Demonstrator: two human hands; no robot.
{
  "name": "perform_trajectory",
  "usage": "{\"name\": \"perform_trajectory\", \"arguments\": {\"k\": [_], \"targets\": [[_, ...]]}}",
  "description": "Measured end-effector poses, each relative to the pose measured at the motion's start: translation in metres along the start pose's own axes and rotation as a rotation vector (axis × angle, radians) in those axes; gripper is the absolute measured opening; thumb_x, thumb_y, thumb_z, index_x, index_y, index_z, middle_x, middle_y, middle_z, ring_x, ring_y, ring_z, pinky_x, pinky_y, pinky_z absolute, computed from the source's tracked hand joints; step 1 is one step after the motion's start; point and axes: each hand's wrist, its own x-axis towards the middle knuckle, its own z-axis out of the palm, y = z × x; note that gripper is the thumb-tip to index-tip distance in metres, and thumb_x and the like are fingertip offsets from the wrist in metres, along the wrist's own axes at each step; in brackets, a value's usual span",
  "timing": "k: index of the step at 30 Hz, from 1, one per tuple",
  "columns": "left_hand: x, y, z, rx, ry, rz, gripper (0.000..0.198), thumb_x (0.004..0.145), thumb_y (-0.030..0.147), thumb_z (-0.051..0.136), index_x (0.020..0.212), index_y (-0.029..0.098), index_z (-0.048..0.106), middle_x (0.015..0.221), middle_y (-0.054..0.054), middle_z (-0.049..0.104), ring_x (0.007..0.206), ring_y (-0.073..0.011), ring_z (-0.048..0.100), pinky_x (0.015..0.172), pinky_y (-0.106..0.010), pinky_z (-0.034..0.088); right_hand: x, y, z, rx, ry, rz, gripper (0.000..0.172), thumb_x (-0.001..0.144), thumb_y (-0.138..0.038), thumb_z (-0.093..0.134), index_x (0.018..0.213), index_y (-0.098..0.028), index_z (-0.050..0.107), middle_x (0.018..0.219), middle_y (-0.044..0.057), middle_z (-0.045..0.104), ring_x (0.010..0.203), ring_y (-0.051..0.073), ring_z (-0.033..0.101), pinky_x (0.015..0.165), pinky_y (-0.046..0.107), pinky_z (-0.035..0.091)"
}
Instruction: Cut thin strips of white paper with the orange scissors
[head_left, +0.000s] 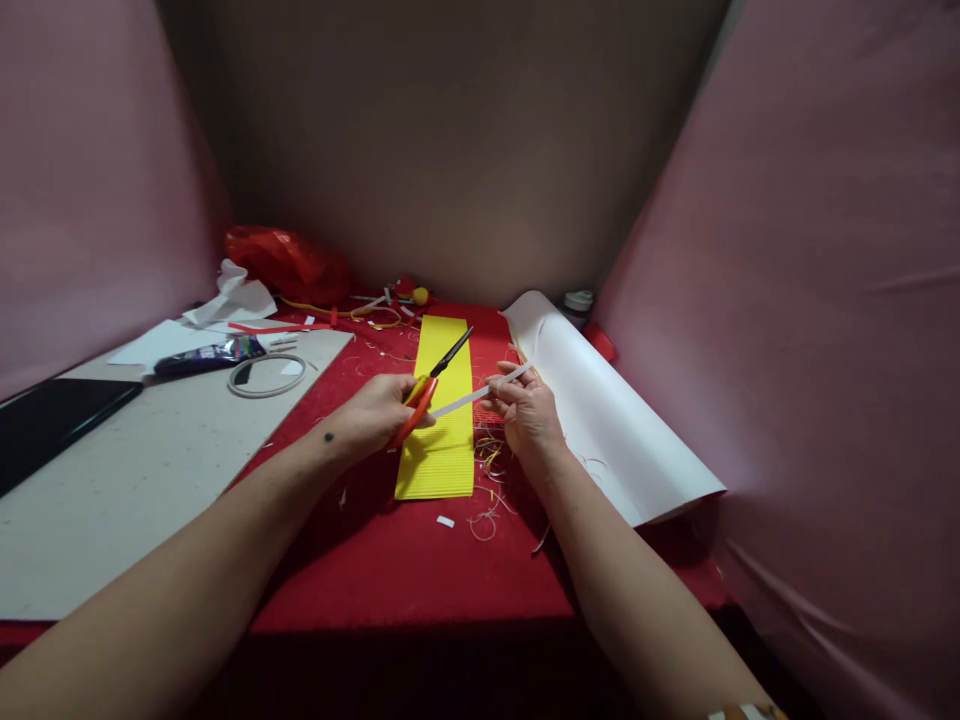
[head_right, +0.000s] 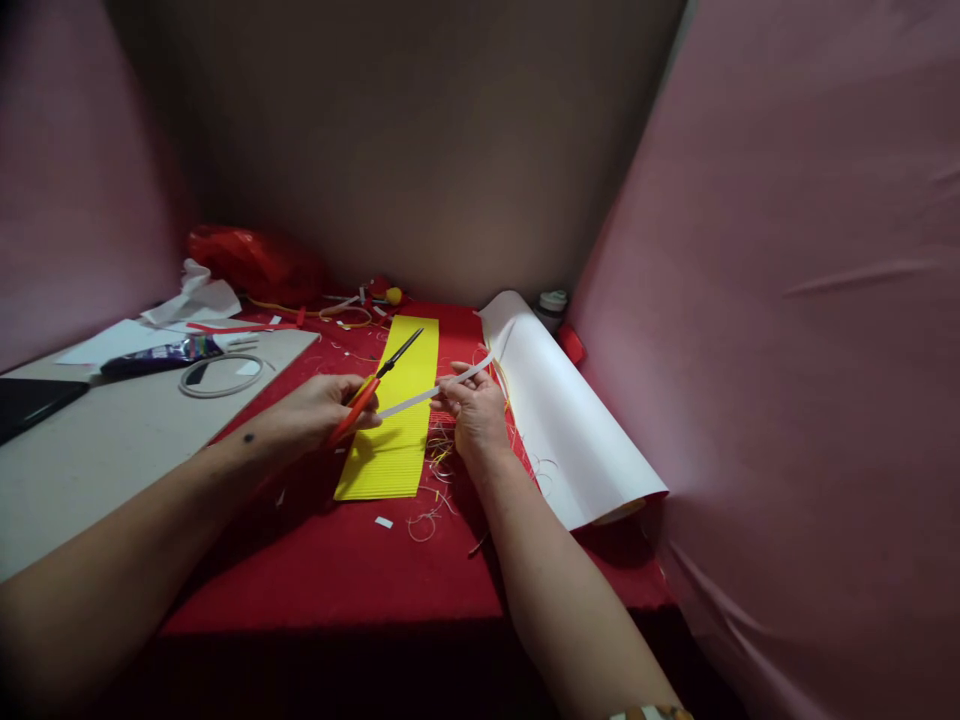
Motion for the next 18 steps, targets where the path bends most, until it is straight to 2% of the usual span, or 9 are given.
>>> {"name": "perform_trajectory", "arguments": {"k": [4,8,14,18], "targets": [[0.006,-0.009,-0.012,0.042,-0.021,-0.029,0.019,0.052,0.022,0.065,0.062,0.019,0.049,0.052,0.005,0.046,0.047,-0.0087,0.043,0.046,-0.024,0.031,0.008,-0.005,-0.009,-0.001,0.071,-0.038,0.028,0.059,-0.004,0.064,0.084,-0.015,0.055,0.063,-0.001,0.066,0.052,0.010,0.060,0.046,0.019,0.052],[0.009,-0.018,-0.022,0.076,-0.037,-0.031,0.020,0.053,0.028,0.064,0.066,0.020,0.051,0.054,0.003,0.052,0.049,-0.0121,0.048,0.045,-0.026,0.032,0.011,-0.007,-0.012,0.008,0.110,-0.052,0.026,0.060,-0.001,0.061,0.081,-0.014,0.055,0.061,0.000,0.066,0.050,0.010,0.060,0.048,0.019,0.053],[0.007,-0.016,-0.024,0.022,-0.068,-0.072,0.020,0.054,0.026,0.063,0.066,0.020,0.049,0.055,0.002,0.057,0.049,-0.0132,0.053,0.046,-0.026,0.036,0.010,-0.007,-0.011,0.012,0.100,-0.063,0.025,0.060,-0.001,0.061,0.081,-0.014,0.055,0.061,0.000,0.066,0.051,0.010,0.061,0.050,0.020,0.054],[0.009,-0.020,-0.027,-0.086,-0.132,-0.125,0.018,0.054,0.024,0.061,0.066,0.021,0.049,0.054,0.000,0.059,0.052,-0.0178,0.060,0.051,-0.030,0.045,0.011,-0.008,-0.012,0.031,0.097,-0.079,0.025,0.060,-0.001,0.060,0.081,-0.014,0.055,0.061,0.000,0.067,0.052,0.011,0.062,0.049,0.020,0.055]]}}
